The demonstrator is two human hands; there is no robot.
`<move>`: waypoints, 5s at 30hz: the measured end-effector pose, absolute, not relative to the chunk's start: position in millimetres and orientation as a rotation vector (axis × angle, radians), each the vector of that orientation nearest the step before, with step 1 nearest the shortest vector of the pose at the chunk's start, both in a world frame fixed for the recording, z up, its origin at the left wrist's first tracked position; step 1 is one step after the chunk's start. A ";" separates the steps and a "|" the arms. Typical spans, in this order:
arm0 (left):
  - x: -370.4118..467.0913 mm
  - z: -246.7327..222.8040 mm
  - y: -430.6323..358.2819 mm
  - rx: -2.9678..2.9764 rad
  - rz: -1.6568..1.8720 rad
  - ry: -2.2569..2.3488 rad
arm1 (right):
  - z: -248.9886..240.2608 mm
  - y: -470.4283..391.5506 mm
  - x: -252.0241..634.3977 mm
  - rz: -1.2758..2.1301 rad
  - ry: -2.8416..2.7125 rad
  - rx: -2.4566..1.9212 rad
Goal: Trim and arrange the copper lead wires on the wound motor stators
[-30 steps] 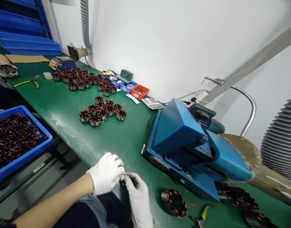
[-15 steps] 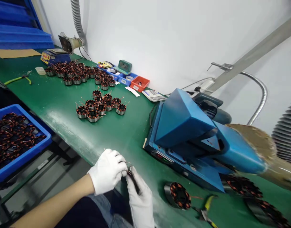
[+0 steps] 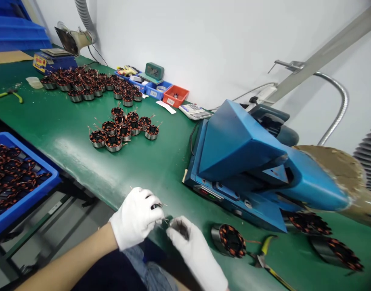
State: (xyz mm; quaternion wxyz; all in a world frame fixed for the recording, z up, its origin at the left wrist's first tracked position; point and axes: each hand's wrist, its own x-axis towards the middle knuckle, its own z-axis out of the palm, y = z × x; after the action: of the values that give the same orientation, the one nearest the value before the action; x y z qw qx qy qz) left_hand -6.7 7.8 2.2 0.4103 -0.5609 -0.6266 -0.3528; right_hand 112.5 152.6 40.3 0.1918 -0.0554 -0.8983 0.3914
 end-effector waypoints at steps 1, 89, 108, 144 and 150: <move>-6.8 2.4 7.8 -1.414 -0.894 -1.570 | 38.1 155.6 113.2 0.669 -2.498 -0.055; 6.3 9.0 15.6 -1.452 -0.811 -1.651 | -26.4 192.4 111.0 0.866 -2.164 0.025; -2.7 6.0 20.0 -1.502 -0.890 -1.414 | 35.2 151.5 113.3 1.929 -2.365 -0.217; -1.7 9.4 18.8 -1.516 -0.916 -1.454 | 21.2 162.6 118.4 0.422 -2.443 -0.114; -2.1 9.9 18.6 -1.517 -0.882 -1.491 | 14.6 141.2 113.3 1.499 -2.187 -0.207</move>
State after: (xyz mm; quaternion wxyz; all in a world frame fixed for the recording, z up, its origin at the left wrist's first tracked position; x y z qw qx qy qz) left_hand -2.1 18.6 9.9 0.4075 -0.6016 -0.5913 -0.3497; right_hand 113.3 141.2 14.6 0.2389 -0.0757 -0.7985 0.5474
